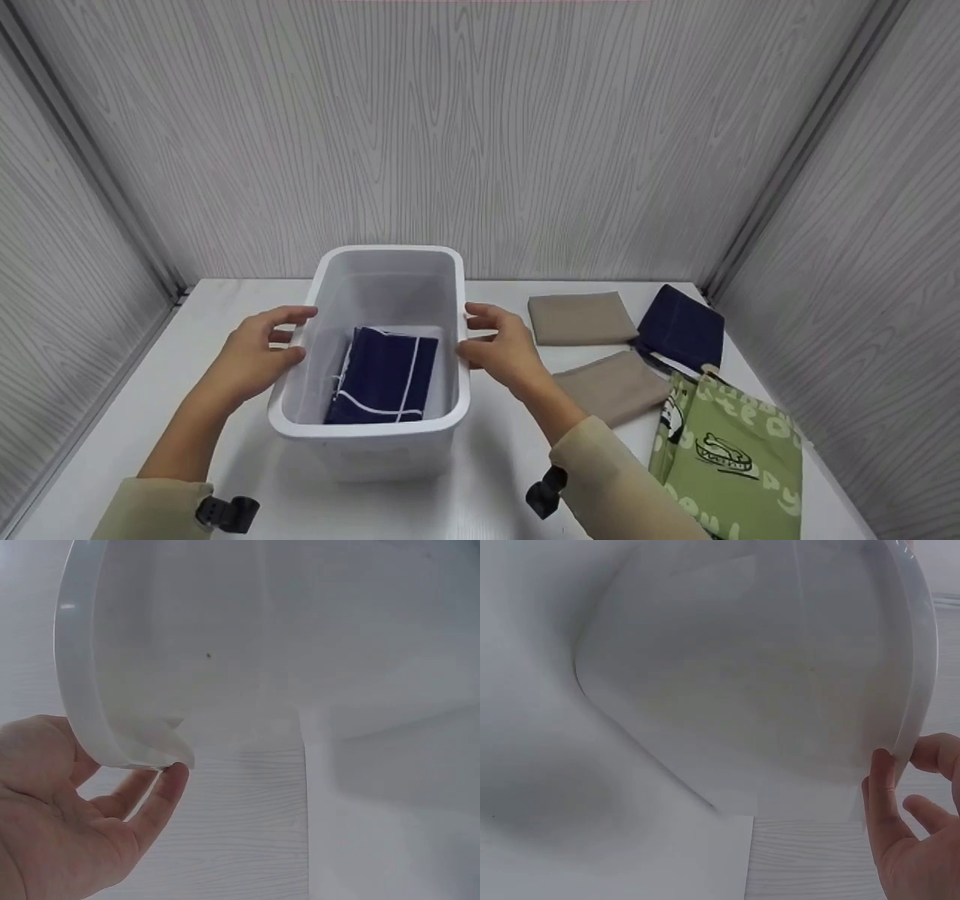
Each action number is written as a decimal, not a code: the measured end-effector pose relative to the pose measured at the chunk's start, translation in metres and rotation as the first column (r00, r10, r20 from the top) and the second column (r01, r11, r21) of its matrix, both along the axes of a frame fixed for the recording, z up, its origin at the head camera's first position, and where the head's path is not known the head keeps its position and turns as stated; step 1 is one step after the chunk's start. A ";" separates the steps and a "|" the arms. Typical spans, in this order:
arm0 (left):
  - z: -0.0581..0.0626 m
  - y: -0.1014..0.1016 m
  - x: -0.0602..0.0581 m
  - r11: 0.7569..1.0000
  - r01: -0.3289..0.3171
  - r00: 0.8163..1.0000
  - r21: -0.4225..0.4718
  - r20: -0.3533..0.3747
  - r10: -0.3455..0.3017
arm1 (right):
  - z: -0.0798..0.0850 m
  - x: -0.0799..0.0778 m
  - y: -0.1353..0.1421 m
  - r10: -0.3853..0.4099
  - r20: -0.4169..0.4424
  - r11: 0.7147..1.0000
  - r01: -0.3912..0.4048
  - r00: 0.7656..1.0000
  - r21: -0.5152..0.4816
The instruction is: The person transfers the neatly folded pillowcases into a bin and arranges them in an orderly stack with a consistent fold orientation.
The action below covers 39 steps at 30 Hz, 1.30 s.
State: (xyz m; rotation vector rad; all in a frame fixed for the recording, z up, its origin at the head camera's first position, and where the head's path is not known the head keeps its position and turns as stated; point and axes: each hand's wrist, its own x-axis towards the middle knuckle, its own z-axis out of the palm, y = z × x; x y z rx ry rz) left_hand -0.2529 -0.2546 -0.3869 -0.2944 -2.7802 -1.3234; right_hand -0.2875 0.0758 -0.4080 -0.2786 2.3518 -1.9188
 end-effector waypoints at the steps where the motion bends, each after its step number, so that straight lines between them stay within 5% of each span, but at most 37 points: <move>1: 0.000 0.002 0.000 1.000 0.002 1.000 0.002 -0.001 -0.002 | -0.001 0.000 0.002 -0.001 0.001 1.000 0.001 1.000 -0.005; 25: 0.000 0.037 -0.020 0.998 0.043 0.999 0.045 -0.010 -0.043 | -0.001 -0.005 0.036 -0.114 0.020 0.991 0.115 0.993 -0.067; 30: -0.004 0.044 -0.012 1.000 0.003 0.994 0.022 -0.113 -0.001 | -0.006 -0.001 0.044 -0.088 -0.011 0.995 0.087 0.996 -0.051; 33: -0.005 0.061 -0.001 0.998 -0.062 0.951 0.002 -0.304 0.060 | -0.011 0.005 0.058 -0.083 -0.067 0.996 0.084 0.994 0.011; 36: -0.004 0.089 0.018 0.995 -0.102 0.856 0.003 -0.509 0.090 | -0.022 0.011 0.076 -0.107 -0.159 0.988 0.123 0.981 0.091; 39: -0.004 0.123 0.042 0.999 -0.030 0.749 -0.022 -0.662 0.008 | -0.037 0.016 0.093 -0.142 -0.242 0.971 0.182 0.960 0.154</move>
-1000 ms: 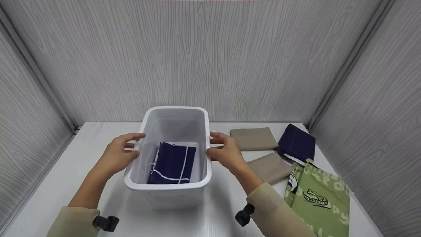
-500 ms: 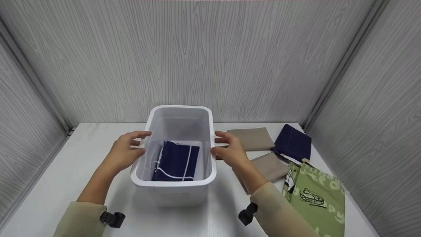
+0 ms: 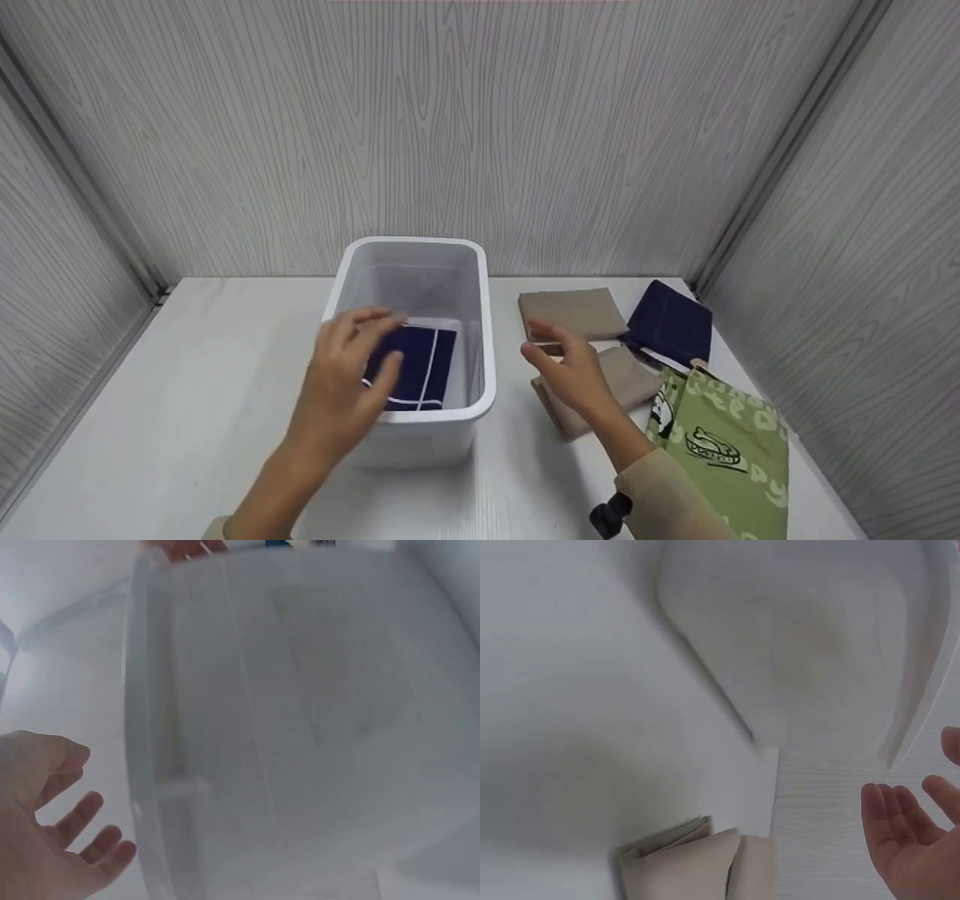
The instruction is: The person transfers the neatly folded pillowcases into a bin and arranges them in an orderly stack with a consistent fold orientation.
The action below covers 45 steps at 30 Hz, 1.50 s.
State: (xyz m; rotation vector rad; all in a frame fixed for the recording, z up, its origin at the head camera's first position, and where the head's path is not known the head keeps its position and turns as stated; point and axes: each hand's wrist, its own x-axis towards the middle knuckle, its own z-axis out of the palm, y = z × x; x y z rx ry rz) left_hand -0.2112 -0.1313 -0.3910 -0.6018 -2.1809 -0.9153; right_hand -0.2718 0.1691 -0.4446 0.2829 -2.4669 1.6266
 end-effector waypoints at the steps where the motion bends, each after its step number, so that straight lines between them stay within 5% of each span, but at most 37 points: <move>1: -0.001 0.013 0.009 0.998 0.051 0.998 -0.023 -0.042 -0.051 | -0.005 0.002 0.006 -0.019 -0.014 1.000 0.019 1.000 0.022; 3: -0.005 0.039 0.027 0.983 0.167 0.979 -0.077 -0.108 -0.174 | -0.016 0.007 0.019 -0.056 -0.030 0.996 0.058 0.998 0.065; 6: -0.020 0.078 0.046 0.926 0.336 0.923 -0.172 -0.136 -0.360 | -0.031 0.014 0.039 -0.101 -0.050 0.988 0.106 0.994 0.110; 9: -0.045 0.113 0.054 0.861 0.443 0.874 -0.251 -0.093 -0.477 | -0.042 0.020 0.061 -0.137 -0.098 0.972 0.153 0.986 0.179; 11: -0.065 0.131 0.053 0.832 0.472 0.861 -0.292 -0.049 -0.506 | -0.048 0.022 0.074 -0.151 -0.134 0.957 0.179 0.979 0.226; 14: -0.090 0.152 0.046 0.826 0.453 0.878 -0.334 0.008 -0.478 | -0.054 0.026 0.091 -0.166 -0.152 0.935 0.204 0.974 0.290; 17: -0.109 0.168 0.035 0.834 0.373 0.915 -0.406 0.014 -0.403 | -0.059 0.029 0.102 -0.175 -0.134 0.925 0.209 0.975 0.318; 21: -0.122 0.186 0.020 0.808 0.272 0.953 -0.523 0.032 -0.300 | -0.065 0.030 0.112 -0.166 -0.120 0.906 0.199 0.979 0.372; 26: -0.132 0.206 0.007 0.759 0.213 0.972 -0.616 0.056 -0.227 | -0.072 0.029 0.120 -0.154 -0.093 0.853 0.180 0.984 0.490; 33: -0.139 0.227 -0.007 0.703 0.197 0.980 -0.684 0.138 -0.140 | -0.081 0.026 0.129 -0.188 -0.020 0.798 0.164 0.982 0.580; 39: -0.144 0.233 -0.014 0.652 0.236 0.957 -0.721 0.290 -0.026 | -0.086 0.024 0.132 -0.190 -0.027 0.766 0.165 0.981 0.621; 45: -0.149 0.232 -0.016 0.660 0.270 0.939 -0.701 0.344 -0.020 | -0.088 0.025 0.133 -0.185 0.013 0.758 0.134 0.983 0.639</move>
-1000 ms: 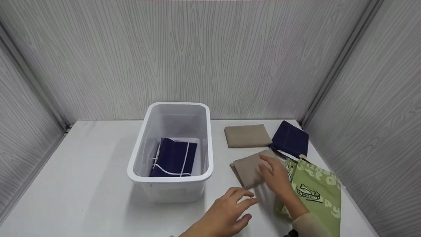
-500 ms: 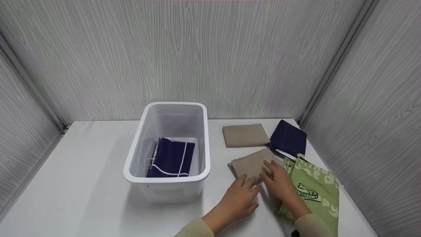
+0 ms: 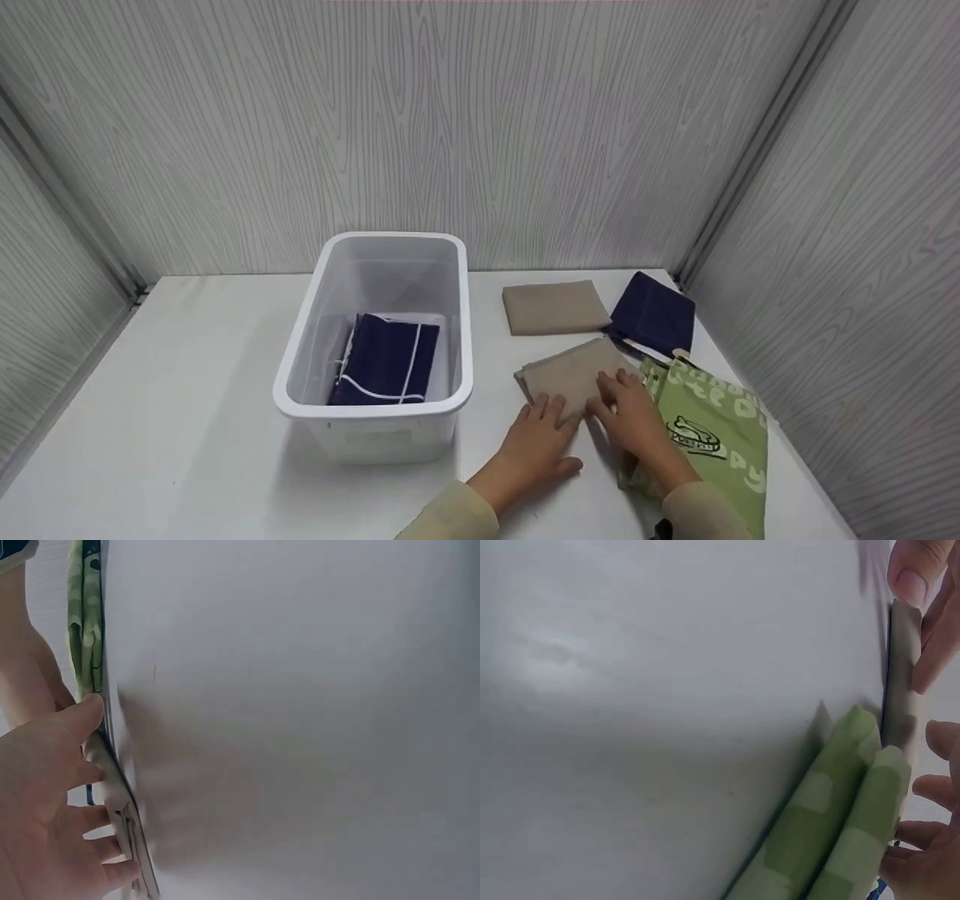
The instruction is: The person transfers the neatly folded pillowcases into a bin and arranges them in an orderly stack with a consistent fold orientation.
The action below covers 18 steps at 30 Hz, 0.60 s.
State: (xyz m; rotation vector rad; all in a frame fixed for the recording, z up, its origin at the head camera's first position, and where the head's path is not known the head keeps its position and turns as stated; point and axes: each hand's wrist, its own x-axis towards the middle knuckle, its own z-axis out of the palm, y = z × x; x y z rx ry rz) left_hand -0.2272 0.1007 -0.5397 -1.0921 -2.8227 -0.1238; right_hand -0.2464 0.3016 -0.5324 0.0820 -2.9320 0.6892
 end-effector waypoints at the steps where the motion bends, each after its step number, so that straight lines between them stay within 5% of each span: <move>1: 0.000 -0.001 0.000 1.000 0.003 1.000 0.009 -0.002 -0.003 | 0.000 0.000 0.000 -0.001 0.006 1.000 0.001 1.000 -0.002; 6: -0.002 -0.003 -0.003 1.000 0.004 1.000 0.014 -0.021 -0.004 | 0.000 -0.001 -0.003 -0.011 0.015 1.000 0.011 1.000 -0.009; 18: -0.005 -0.009 -0.006 0.999 0.016 0.998 0.052 0.058 -0.019 | -0.001 -0.003 -0.003 -0.024 0.026 0.999 0.025 0.999 -0.040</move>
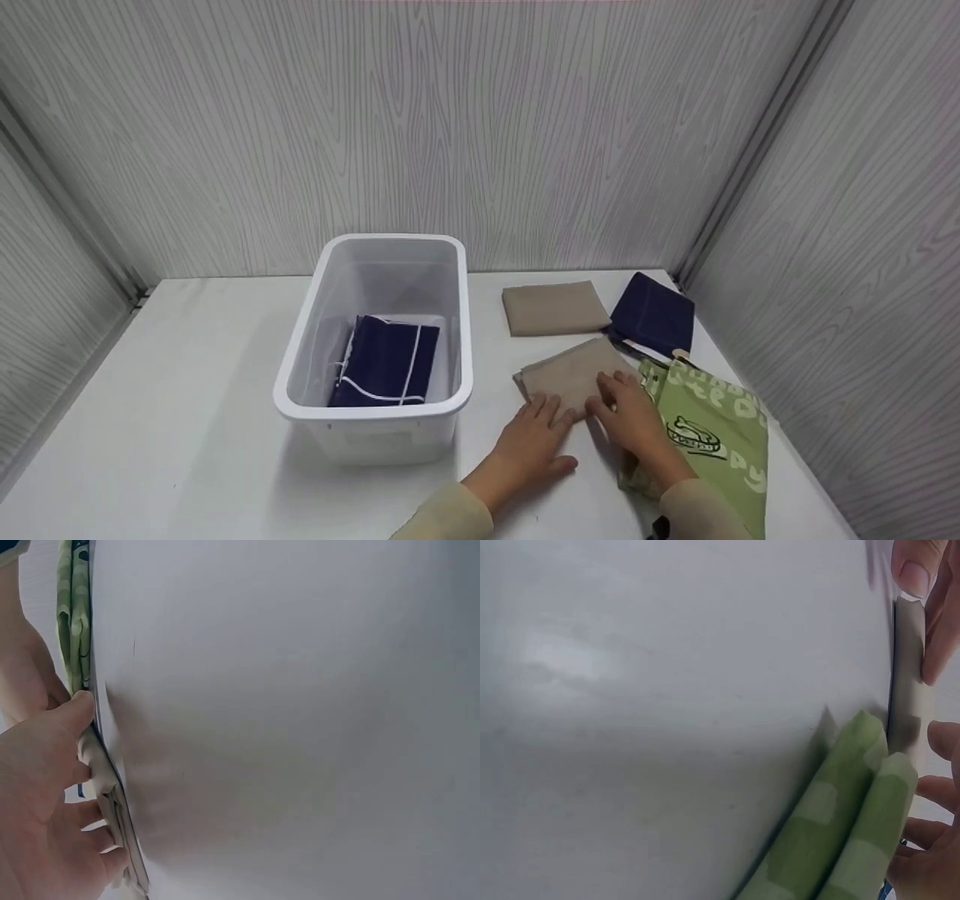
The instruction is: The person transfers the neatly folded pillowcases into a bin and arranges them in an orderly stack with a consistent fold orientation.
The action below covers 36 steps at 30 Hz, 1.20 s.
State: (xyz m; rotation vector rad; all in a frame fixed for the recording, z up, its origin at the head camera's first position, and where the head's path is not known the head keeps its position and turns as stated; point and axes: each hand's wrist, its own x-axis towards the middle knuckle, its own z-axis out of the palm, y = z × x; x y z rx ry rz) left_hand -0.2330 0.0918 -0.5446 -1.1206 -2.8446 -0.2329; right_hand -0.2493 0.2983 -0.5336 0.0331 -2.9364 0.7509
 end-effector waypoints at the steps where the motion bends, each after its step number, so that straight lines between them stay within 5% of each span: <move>1: 0.000 -0.001 0.001 1.000 -0.002 1.000 0.002 0.008 0.002 | 0.000 0.000 0.000 0.000 -0.002 1.000 0.000 1.000 -0.004; 11: 0.003 -0.010 0.008 1.000 -0.003 0.996 0.014 0.088 0.002 | -0.002 -0.004 -0.007 0.022 -0.021 1.000 -0.022 1.000 0.000; 22: 0.002 -0.011 0.028 1.000 0.002 1.000 -0.008 -0.031 -0.002 | 0.001 -0.005 -0.018 0.042 -0.050 0.999 -0.043 0.998 -0.023; 36: 0.000 -0.013 0.049 0.997 0.035 0.999 -0.074 -0.012 -0.036 | 0.000 -0.010 -0.028 0.047 0.004 0.998 -0.047 0.999 -0.037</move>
